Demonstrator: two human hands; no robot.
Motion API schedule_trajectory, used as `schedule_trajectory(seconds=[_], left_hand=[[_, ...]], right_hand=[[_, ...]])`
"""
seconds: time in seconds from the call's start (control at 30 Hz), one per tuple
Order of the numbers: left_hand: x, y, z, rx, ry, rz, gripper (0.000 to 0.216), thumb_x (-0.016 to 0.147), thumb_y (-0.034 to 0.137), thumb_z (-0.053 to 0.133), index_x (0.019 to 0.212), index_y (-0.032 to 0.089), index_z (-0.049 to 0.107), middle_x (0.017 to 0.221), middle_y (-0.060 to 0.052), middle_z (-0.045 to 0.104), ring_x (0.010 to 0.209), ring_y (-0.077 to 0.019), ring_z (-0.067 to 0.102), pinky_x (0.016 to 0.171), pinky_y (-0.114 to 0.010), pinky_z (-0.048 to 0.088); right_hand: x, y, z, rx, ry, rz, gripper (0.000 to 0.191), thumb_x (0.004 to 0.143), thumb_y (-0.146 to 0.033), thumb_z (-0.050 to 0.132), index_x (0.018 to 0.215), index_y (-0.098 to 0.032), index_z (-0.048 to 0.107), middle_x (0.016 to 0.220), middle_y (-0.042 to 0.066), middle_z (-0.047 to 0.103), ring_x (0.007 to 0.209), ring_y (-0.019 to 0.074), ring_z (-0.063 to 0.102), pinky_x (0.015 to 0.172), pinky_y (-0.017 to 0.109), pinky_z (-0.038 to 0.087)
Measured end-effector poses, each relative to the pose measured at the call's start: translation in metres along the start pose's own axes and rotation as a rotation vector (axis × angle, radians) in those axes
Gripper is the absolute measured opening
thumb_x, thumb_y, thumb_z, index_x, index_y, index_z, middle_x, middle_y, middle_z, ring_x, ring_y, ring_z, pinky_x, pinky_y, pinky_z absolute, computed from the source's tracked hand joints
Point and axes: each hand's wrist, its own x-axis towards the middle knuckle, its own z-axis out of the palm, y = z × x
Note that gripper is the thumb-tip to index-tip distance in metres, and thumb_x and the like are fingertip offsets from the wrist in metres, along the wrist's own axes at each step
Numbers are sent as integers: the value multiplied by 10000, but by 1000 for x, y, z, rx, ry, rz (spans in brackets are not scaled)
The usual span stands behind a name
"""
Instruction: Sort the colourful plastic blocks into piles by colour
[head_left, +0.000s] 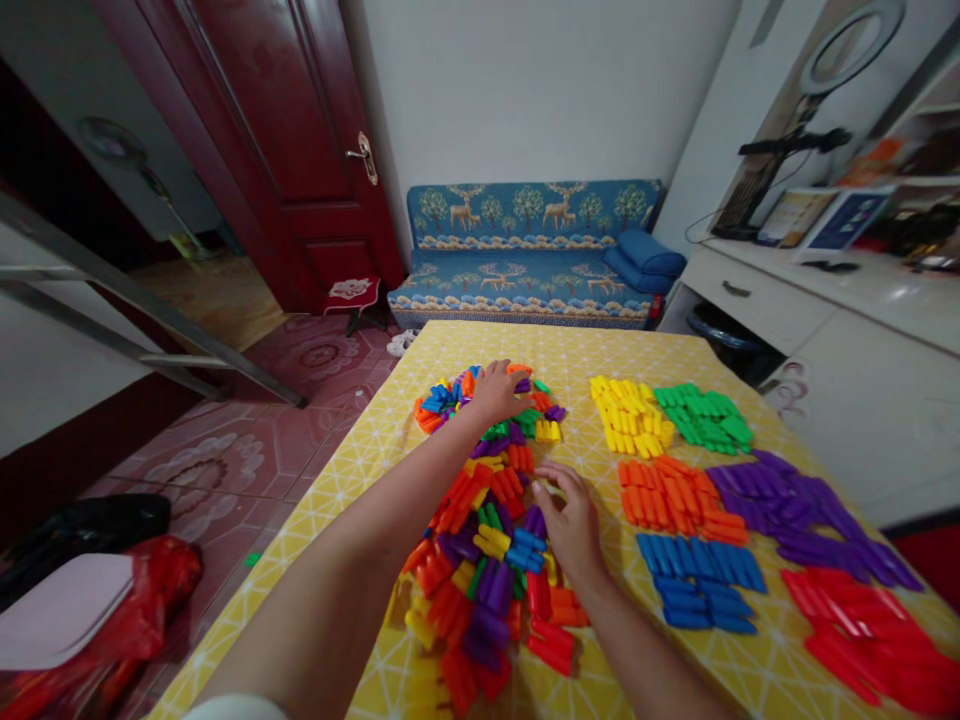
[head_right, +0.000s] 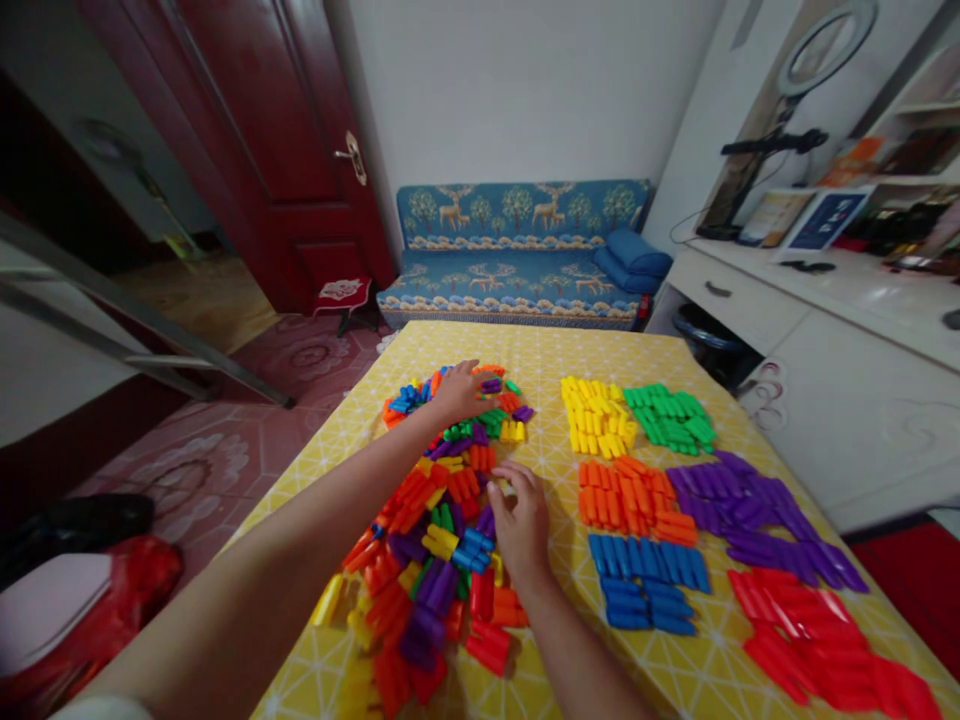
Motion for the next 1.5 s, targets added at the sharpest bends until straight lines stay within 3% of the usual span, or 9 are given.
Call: schedule_trajectory(seconds=[0.23,0.4,0.6,0.73,0.93,1.03,1.13,1.3,1.5], left_hand=[[41,33,36,-1,-202,32,766,729,701,595,1373,295,509,1541,-132,325,1407,-445,237,1103,-635,191],[39,45,46,69,-321,139,688,749,692,574,1345,352,523,1543,-89,333,1422,-439,196,1079,-680,175],[7,39,17,138,-379,328,583,753,537,631,1296,339,564,1425,-62,496,1269,-323,474,1029,-495,394],[-11,33,-12,170,-490,465,446,738,352,653,1180,297,666,1192,-55,677,1073,-266,626,855,-324,496],[6,19,-53,-107,-776,445,369,829,475,577,1020,216,756,865,-22,768,783,-160,686,676,-205,473],[28,12,-53,-61,-577,295,325,843,437,576,1024,229,748,888,-10,763,850,-158,682,740,-199,472],[48,6,-36,83,-324,130,391,815,398,620,1184,278,669,1205,-44,674,1133,-247,597,933,-306,453],[67,-10,5,131,-297,-43,817,708,588,688,1423,298,421,1528,-157,329,1355,-442,343,1030,-614,339],[69,-15,25,95,-298,0,731,734,549,658,1383,275,462,1323,-133,551,1181,-339,552,926,-429,479]], right_hand=[[-1,1,2,4,23,52,183,859,-233,548,1004,-197,653,1118,106,625,1084,229,565,985,427,444],[-1,2,3,-6,26,51,192,853,-236,551,1008,-185,653,1117,108,622,1086,229,558,984,425,442],[2,-2,-1,59,51,68,192,870,-300,545,983,-195,660,1106,96,633,1074,228,570,950,415,453],[2,-1,-2,98,100,85,196,871,-314,548,990,-196,649,1120,92,626,1088,222,563,958,406,445],[1,0,-1,104,103,116,203,865,-331,565,986,-192,650,1127,95,614,1067,224,565,928,400,460],[1,-3,-2,104,95,111,195,874,-322,554,986,-195,651,1117,89,617,1074,219,561,930,394,457],[2,-5,-3,109,92,114,188,880,-315,547,985,-196,649,1121,86,618,1079,215,561,924,386,457],[1,-3,-3,110,80,117,178,889,-299,537,992,-200,644,1118,79,618,1076,205,563,921,375,458],[2,-1,-2,118,58,109,166,875,-277,546,981,-196,645,1112,80,616,1081,208,564,931,376,456]])
